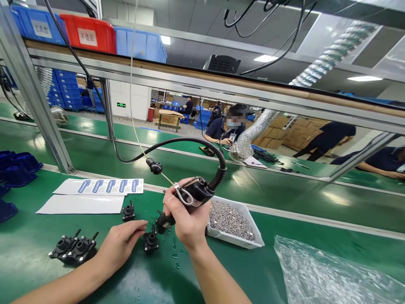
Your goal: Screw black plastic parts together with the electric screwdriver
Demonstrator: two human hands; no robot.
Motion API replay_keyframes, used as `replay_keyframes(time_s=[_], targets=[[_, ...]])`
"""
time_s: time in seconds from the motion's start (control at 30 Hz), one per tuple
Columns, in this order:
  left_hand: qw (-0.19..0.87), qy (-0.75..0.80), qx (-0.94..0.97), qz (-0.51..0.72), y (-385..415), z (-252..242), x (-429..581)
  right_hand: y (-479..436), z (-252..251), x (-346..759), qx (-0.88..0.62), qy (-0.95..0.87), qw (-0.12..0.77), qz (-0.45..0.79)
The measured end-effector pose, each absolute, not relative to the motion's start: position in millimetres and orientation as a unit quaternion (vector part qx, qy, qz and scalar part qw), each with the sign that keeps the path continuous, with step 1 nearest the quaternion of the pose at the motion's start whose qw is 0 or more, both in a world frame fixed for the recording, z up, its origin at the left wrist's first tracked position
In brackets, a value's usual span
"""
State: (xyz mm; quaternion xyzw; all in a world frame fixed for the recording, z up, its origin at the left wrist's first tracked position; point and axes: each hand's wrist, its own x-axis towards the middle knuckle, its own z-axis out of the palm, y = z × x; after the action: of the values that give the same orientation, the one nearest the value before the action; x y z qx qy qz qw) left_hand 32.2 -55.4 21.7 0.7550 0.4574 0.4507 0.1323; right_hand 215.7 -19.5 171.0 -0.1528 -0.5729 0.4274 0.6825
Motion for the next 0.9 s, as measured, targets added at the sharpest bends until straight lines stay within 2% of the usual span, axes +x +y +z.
replay_keyframes(time_s=[0.5, 0.6, 0.73, 0.9], targets=[[0.136, 0.428, 0.797, 0.404, -63.5, 25.5, 34.2, -21.0, 166.3, 208.4, -0.163, -0.578, 0.674, 0.431], [0.211, 0.456, 0.755, 0.422, -69.7, 29.7, 36.1, -21.7, 163.1, 205.0, -0.164, -0.578, 0.669, 0.437], [0.393, 0.529, 0.617, 0.43, -75.9, 32.6, 43.9, -21.6, 156.9, 196.3, -0.177, -0.568, 0.663, 0.454], [0.493, 0.47, 0.572, 0.457, -68.8, 32.2, 56.3, -19.0, 149.0, 184.8, -0.204, -0.585, 0.628, 0.471]])
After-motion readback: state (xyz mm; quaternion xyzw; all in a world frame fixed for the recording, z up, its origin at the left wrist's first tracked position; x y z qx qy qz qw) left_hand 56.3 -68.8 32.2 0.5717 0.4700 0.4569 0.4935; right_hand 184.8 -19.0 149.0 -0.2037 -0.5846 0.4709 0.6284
